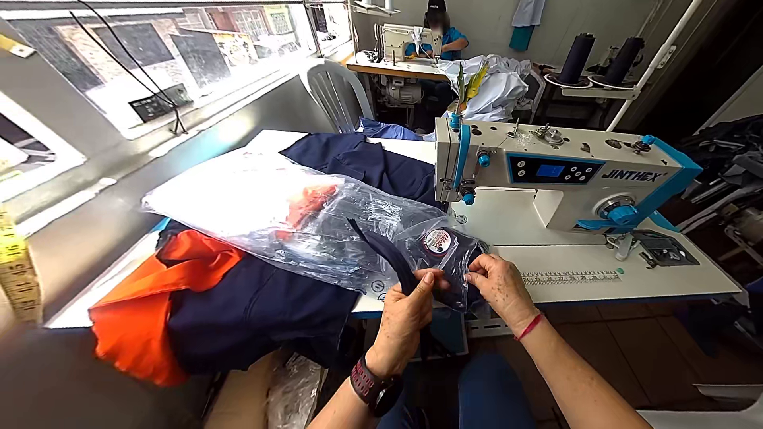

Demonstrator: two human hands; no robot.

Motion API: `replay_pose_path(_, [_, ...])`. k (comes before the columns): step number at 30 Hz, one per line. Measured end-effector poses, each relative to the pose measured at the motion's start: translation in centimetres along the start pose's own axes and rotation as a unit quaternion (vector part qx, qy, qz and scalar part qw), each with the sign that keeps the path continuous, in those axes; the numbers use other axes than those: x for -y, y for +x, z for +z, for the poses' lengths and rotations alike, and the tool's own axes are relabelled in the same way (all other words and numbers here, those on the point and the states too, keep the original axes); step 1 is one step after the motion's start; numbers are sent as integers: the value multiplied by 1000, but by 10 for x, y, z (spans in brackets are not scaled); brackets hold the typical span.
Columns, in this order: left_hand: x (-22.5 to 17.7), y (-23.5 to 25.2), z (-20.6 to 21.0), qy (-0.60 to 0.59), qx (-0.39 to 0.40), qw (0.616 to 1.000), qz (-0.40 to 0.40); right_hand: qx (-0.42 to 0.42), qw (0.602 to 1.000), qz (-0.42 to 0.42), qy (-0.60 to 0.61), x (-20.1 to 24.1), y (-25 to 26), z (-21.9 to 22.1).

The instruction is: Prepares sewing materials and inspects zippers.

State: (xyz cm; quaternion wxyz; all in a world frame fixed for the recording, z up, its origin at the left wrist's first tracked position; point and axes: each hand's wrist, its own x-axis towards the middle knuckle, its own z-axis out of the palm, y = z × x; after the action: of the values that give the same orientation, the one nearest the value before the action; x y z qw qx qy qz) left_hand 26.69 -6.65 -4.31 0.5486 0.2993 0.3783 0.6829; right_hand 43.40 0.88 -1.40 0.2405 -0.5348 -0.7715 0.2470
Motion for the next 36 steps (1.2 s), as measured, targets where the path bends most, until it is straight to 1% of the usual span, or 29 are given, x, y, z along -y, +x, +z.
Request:
replay_pose_path(2, [4, 14, -1, 46, -30, 998, -12, -65, 994, -81, -42, -6, -5, 7])
replay_pose_path(3, [5, 17, 0, 46, -44, 998, -13, -75, 991, -103, -46, -9, -5, 9])
replay_pose_path(4, [5, 19, 1, 37, -56, 998, -14, -60, 992, -103, -33, -11, -5, 7])
replay_pose_path(7, [6, 17, 1, 2, -71, 997, -20, 6, 998, -60, 21, -14, -5, -8])
replay_pose_path(9, [6, 17, -3, -20, -78, 996, -26, 14, 998, -54, -10, -21, -8, -26])
replay_pose_path(11, [6, 16, -6, -28, -79, 996, -28, 26, 995, -45, -84, -26, -11, -49])
replay_pose_path(13, [7, 13, -7, -17, -76, 997, -25, 39, 994, -30, -99, -36, -14, -64])
replay_pose_path(15, [7, 12, -4, 2, -76, 997, -24, 19, 999, -24, -44, -46, -19, -67])
replay_pose_path(17, [6, 10, 3, 18, -70, 997, -17, -33, 999, -16, 31, -53, -24, -64])
replay_pose_path(18, [5, 9, 7, 28, -60, 998, -7, -72, 996, -26, 52, -54, -26, -63])
replay_pose_path(19, [3, 8, 12, 42, -43, 998, 15, -118, 990, -60, 43, -54, -28, -63])
replay_pose_path(21, [-3, 10, 21, 88, 23, 992, 87, -191, 965, -176, -38, -45, -34, -69])
replay_pose_path(22, [-8, 12, 25, 127, 76, 981, 129, -202, 950, -229, -64, -34, -38, -75])
replay_pose_path(23, [-14, 16, 31, 172, 127, 962, 170, -200, 940, -269, -61, -21, -43, -80])
replay_pose_path(24, [-19, 21, 37, 216, 179, 937, 210, -192, 937, -291, -23, -7, -48, -84])
replay_pose_path(25, [-22, 27, 42, 252, 235, 906, 247, -181, 936, -297, 48, 7, -51, -86])
replay_pose_path(26, [-24, 34, 46, 275, 276, 879, 276, -168, 931, -292, 144, 18, -53, -88])
replay_pose_path(27, [-24, 39, 48, 281, 288, 866, 299, -151, 915, -281, 247, 28, -53, -91])
replay_pose_path(28, [-22, 42, 47, 270, 272, 871, 306, -129, 895, -268, 333, 33, -51, -94])
replay_pose_path(29, [-20, 44, 43, 239, 233, 897, 290, -113, 878, -248, 394, 32, -47, -95])
replay_pose_path(30, [-20, 44, 38, 189, 186, 932, 247, -116, 874, -214, 420, 26, -43, -93])
replay_pose_path(31, [-23, 44, 34, 138, 144, 960, 197, -132, 892, -159, 403, 15, -39, -86])
replay_pose_path(32, [-27, 44, 28, 91, 111, 977, 159, -129, 930, -91, 332, 2, -36, -78])
replay_pose_path(33, [-29, 44, 23, 54, 85, 986, 137, -78, 967, -19, 241, -10, -34, -69])
replay_pose_path(34, [-31, 43, 19, 31, 66, 990, 124, 7, 984, 48, 169, -19, -31, -61])
replay_pose_path(35, [-31, 43, 16, 19, 53, 991, 119, 75, 984, 98, 127, -26, -29, -50])
replay_pose_path(36, [-31, 42, 15, 15, 48, 992, 119, 110, 979, 130, 111, -31, -27, -40])
